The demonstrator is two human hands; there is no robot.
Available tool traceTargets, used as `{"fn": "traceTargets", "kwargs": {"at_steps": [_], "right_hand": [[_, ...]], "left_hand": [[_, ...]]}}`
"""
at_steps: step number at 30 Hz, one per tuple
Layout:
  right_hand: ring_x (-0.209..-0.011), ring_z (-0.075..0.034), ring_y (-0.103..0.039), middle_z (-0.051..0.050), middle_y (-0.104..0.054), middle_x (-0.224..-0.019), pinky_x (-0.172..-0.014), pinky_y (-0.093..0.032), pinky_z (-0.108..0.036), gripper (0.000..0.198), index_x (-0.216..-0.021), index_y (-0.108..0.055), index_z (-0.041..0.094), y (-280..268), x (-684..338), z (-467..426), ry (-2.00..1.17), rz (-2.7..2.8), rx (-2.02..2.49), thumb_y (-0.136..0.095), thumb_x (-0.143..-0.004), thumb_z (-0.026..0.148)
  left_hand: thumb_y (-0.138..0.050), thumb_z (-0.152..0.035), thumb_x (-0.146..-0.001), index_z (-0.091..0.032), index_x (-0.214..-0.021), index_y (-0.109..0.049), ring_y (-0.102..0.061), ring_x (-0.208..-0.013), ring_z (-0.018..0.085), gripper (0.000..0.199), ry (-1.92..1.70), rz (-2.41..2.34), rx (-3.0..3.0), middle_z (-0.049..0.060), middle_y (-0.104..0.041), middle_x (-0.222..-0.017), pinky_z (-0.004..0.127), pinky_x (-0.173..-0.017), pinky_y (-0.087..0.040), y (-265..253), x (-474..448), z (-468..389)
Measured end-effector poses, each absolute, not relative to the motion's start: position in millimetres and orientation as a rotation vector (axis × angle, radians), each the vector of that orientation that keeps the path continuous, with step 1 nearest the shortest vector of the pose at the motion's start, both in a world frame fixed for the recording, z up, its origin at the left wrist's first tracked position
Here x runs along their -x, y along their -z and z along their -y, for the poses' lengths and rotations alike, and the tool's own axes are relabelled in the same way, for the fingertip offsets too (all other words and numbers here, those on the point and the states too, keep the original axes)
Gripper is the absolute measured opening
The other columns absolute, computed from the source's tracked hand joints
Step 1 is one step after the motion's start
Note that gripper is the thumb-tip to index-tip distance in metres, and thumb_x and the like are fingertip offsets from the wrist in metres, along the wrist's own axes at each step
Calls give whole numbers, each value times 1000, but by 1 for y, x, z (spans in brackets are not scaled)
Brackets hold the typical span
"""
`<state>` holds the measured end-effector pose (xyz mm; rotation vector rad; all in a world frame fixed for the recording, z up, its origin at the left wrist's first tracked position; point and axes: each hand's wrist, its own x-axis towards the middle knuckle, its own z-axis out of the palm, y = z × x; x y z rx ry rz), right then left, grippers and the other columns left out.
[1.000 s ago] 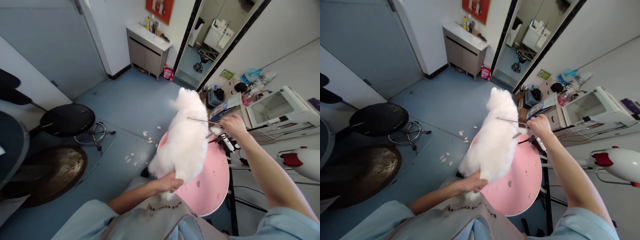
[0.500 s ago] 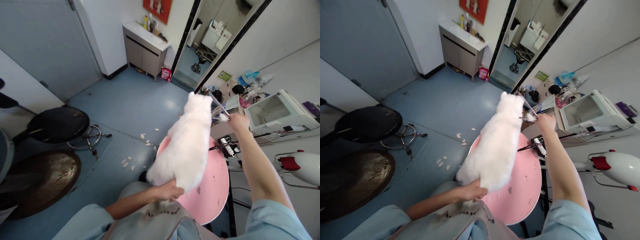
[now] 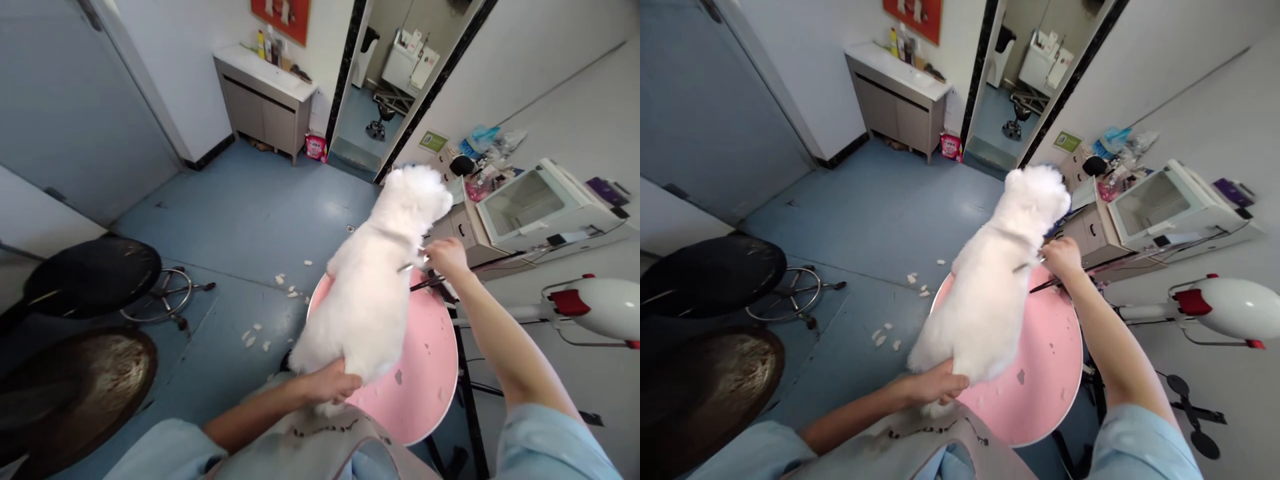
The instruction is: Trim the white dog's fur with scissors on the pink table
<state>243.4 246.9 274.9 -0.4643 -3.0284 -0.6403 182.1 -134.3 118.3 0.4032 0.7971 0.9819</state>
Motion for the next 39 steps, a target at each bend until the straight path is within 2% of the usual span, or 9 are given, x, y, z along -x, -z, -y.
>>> {"fn": "traceTargets", "kwargs": {"at_steps": [3, 7, 11, 16, 21, 24, 29, 35, 39], "right_hand": [[-61, -15, -44, -5, -57, -58, -74, -28, -33, 28, -63, -67, 17, -257, -248, -256, 677, 2728, 666, -53, -86, 25], [-63, -15, -43, -3, -54, -59, -78, -28, -32, 28, -64, -66, 18, -233, -251, -270, 477, 2815, 386, -53, -86, 27], [-62, -15, -41, -4, -52, -59, -75, -28, -34, 33, -63, -63, 16, -205, -265, -275, 346, 2534, 740, -48, -90, 29], [-56, -14, -39, 1, -43, -50, -71, -33, -31, 40, -52, -49, 21, -130, -306, -214, -121, 2530, 587, -47, -90, 33], [-59, -18, -45, -1, -48, -53, -68, -35, -31, 36, -59, -57, 20, -66, -344, -145, -344, 2264, 1201, -43, -90, 33], [-62, -17, -48, -1, -49, -53, -77, -38, -32, 34, -59, -59, 21, -43, -353, -106, -443, 2293, 989, -46, -89, 31], [-68, -19, -55, -4, -60, -63, -80, -39, -32, 31, -64, -63, 20, -28, -349, -68, -601, 2211, 1219, -50, -88, 33], [-76, -22, -64, -8, -71, -83, -62, -39, -26, 36, -108, -69, 19, -38, -358, -54, -1070, 1906, 1716, -42, -92, 36], [-84, -23, -67, -8, -73, -87, -68, -41, -25, 24, -101, -71, 22, -48, -357, -54, -1072, 2144, 1627, -59, -81, 28]], "left_hand": [[-73, -37, -70, -21, -72, -34, -15, -48, 7, 42, -1001, -795, -394, -5, -23, -54, 26, -47, -9, -117, -179, 137], [-78, -53, -62, -21, -76, -35, -16, -49, 6, 56, -1030, -860, -369, -6, -23, -55, 25, -47, -10, -124, -176, 140], [-79, -67, -53, -21, -76, -31, -13, -48, 4, 70, -1029, -958, -340, -10, -20, -52, 22, -47, -8, -132, -173, 144], [-79, -68, -53, -20, -78, -33, -14, -44, 1, 72, -1013, -1046, -344, -12, -24, -51, 19, -43, -9, -138, -171, 147], [-81, -67, -47, -19, -70, -31, -18, -38, 0, 72, -1036, -1157, -258, -13, -24, -45, 18, -39, -12, -148, -176, 141], [-82, -64, -42, -19, -67, -33, -19, -36, 0, 72, -1011, -1230, -198, -13, -24, -42, 17, -38, -13, -159, -182, 135], [-84, -57, -40, -18, -65, -34, -17, -36, -1, 69, -1008, -1290, -161, -13, -24, -43, 16, -37, -12, -173, -190, 128], [-84, -55, -43, -18, -66, -34, -19, -36, -1, 66, -1046, -1381, -144, -13, -23, -44, 16, -38, -14, -171, -195, 126], [-84, -54, -43, -17, -66, -36, -18, -36, -1, 64, -1079, -1407, -158, -13, -24, -44, 16, -38, -15, -173, -194, 128]]}}
